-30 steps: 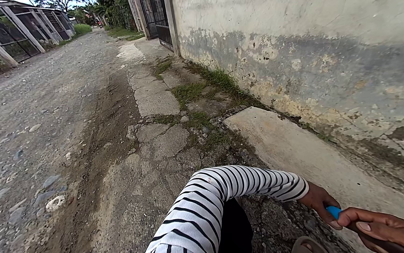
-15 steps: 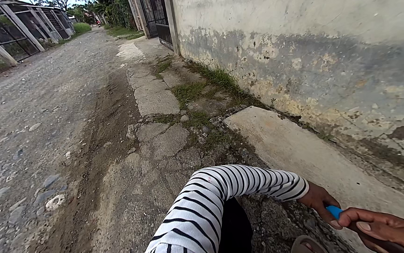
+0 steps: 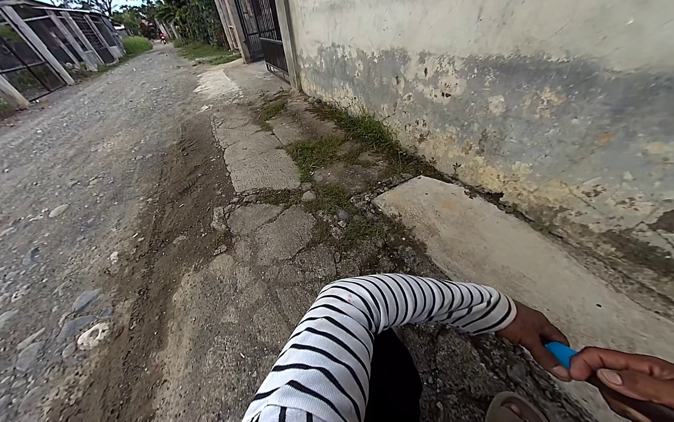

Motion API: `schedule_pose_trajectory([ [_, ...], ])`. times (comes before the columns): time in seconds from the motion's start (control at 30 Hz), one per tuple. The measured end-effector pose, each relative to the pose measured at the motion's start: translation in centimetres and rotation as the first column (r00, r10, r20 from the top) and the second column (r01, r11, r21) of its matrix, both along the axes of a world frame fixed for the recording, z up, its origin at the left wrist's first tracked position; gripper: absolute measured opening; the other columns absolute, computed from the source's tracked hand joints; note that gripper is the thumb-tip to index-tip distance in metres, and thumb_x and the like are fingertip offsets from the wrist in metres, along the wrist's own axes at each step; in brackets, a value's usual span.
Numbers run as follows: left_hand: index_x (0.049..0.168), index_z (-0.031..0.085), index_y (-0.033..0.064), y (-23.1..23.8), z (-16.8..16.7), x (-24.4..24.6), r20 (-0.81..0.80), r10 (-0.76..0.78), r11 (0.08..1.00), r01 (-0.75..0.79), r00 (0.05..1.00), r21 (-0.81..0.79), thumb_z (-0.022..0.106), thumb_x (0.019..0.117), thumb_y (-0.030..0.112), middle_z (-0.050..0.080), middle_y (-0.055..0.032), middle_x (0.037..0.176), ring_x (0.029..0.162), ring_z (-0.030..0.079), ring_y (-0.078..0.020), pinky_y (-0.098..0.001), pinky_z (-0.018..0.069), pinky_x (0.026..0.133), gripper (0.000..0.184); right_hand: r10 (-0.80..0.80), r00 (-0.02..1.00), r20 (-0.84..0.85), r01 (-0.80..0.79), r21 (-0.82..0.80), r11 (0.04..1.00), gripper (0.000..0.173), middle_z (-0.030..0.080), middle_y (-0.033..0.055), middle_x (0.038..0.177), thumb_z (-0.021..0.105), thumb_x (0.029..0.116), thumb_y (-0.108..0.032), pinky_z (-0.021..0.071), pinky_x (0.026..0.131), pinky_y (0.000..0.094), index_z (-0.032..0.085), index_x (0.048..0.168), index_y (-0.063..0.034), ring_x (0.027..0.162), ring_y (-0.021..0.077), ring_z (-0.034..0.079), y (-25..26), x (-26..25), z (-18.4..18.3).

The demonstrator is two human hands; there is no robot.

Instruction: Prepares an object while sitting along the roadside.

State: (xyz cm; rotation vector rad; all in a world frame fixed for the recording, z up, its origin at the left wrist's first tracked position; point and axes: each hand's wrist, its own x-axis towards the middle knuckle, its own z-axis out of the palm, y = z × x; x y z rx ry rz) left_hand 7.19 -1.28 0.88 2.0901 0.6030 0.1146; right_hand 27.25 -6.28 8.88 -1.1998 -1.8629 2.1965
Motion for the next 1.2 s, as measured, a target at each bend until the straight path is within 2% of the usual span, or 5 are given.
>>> schedule_pose_trajectory([
  [0.27, 0.097, 0.075, -0.0035, 0.23, -0.42, 0.04, 0.015, -0.005, 1.0, 0.005, 1.0, 0.003, 0.081, 0.0899, 0.021, 0.071, -0.0117, 0.081, 0.074, 0.062, -0.0152, -0.0362, 0.0475, 0.074, 0.026, -0.001, 1.0, -0.01, 0.001, -0.001, 1.0, 0.031, 0.059, -0.0053, 0.068, 0.036, 0.1024, -0.016, 0.0446, 0.045, 0.018, 0.065, 0.114, -0.0119, 0.049, 0.0043, 0.054, 0.08, 0.06, -0.14],
  [0.73, 0.1, 0.075, -0.0037, 0.14, -0.07, 0.02, -0.015, -0.013, 1.0, 0.013, 1.0, 0.007, 0.08, 0.0913, 0.019, 0.072, -0.0129, 0.083, 0.076, 0.064, -0.0157, -0.0359, 0.0485, 0.076, 0.025, 0.0, 1.0, 0.006, 0.0, -0.01, 1.0, 0.032, 0.059, -0.0044, 0.068, 0.036, 0.1026, -0.015, 0.0446, 0.044, 0.018, 0.064, 0.117, -0.0102, 0.048, 0.0046, 0.054, 0.08, 0.1, -0.11],
  [1.2, 0.095, 0.074, -0.0048, -0.12, -0.24, -0.01, 0.039, 0.019, 0.999, -0.017, 0.999, -0.041, 0.08, 0.0905, 0.016, 0.07, -0.0107, 0.078, 0.071, 0.061, -0.0133, -0.0342, 0.047, 0.073, 0.022, -0.004, 1.0, 0.001, 0.004, 0.011, 1.0, 0.03, 0.059, -0.0045, 0.069, 0.037, 0.1031, -0.016, 0.0442, 0.045, 0.0173, 0.064, 0.115, -0.0107, 0.049, 0.0039, 0.054, -0.16, -0.03, -0.03],
])
